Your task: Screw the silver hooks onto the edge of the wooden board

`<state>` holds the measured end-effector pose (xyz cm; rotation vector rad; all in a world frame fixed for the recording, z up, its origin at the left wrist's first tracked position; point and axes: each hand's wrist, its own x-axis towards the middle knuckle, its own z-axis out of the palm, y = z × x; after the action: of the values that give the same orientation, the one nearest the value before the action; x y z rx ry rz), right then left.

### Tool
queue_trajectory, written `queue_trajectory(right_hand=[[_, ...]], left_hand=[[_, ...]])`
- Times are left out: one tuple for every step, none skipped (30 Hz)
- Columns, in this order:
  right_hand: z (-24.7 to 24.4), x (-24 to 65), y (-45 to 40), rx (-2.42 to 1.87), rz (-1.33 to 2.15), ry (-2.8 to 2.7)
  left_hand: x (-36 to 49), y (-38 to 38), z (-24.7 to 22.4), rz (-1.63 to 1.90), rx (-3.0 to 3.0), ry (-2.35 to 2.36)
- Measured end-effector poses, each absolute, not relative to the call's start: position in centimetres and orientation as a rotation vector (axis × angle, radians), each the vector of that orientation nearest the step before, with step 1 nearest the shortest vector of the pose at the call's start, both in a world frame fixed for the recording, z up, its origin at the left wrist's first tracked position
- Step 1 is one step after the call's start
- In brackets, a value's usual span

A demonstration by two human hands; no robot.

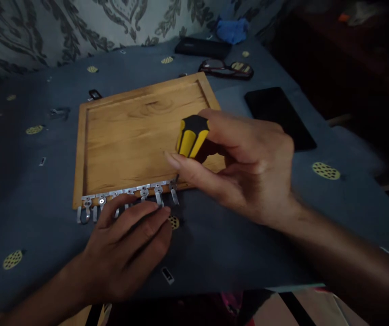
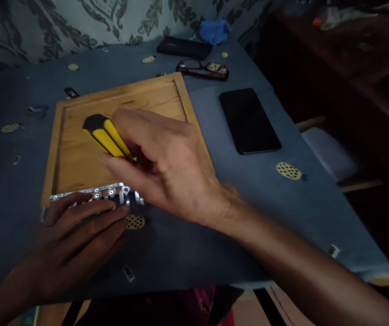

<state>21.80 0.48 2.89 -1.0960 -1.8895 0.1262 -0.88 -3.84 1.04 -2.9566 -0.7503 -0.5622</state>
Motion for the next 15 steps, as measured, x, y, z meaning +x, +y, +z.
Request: queue_trajectory(right_hand=[[3.0, 21.7, 0.5, -1.1, 0.136, -1.874], [3.1, 21.6, 0.4, -1.098, 0.147, -1.872], [3.2, 21.5, 0.4, -1.067, 0.154, -1.879], [3.3, 21.4, 0.5, -1.058, 0.164, -1.881], [3.4, 21.3, 0.5, -1.051, 0.173, -1.888], [3.5, 21.3, 0.6, -1.003, 0.166, -1.904], [3.5, 21.3, 0.7, -1.02, 0.149, -1.896], [3.4, 21.2, 0.8, -0.974, 0.14, -1.906], [3.3, 21.2, 0.9, -0.98, 0.122, -1.897], [3.2, 21.2, 1.0, -0.974, 0.096, -1.895], [3.0, 21.2, 1.1, -0.955, 0.078, -1.899], [2.8, 21.2, 1.1, -0.951, 0.07, -1.891], [2.7, 21.1, 1.2, -0.981, 0.071, -1.851], [2.5, 21.1, 1.2, -0.939, 0.094, -1.94], [2.4, 21.1, 1.2, -1.047, 0.069, -1.836]], left_hand=[[-1.2, -3.6, 1.2, -0.595, -2.933, -0.754], [-1.6, -3.3, 1.3, -0.631, -2.903, -0.768], [-2.0, -2.9, 1.5, -0.657, -2.873, -0.796], [-2.5, -2.5, 1.8, -0.674, -2.844, -0.838], [-3.0, -2.0, 2.0, -0.69, -2.813, -0.892], [-3.7, -1.5, 2.1, -0.693, -2.787, -0.98], [-4.5, -0.9, 2.3, -0.71, -2.753, -1.113], [-5.4, -0.1, 2.3, -0.737, -2.706, -1.27], [-6.4, 0.7, 2.2, -0.753, -2.645, -1.504], [-7.6, 1.6, 2.1, -0.839, -2.552, -1.747], [-8.7, 2.6, 1.8, -0.884, -2.485, -1.849], [-9.9, 3.6, 1.6, -0.914, -2.436, -1.914], [-11.1, 4.7, 1.3, -0.953, -2.389, -1.968], [-12.2, 5.8, 1.0, -0.984, -2.351, -2.014], [-13.2, 6.9, 0.7, -1.011, -2.319, -2.048]])
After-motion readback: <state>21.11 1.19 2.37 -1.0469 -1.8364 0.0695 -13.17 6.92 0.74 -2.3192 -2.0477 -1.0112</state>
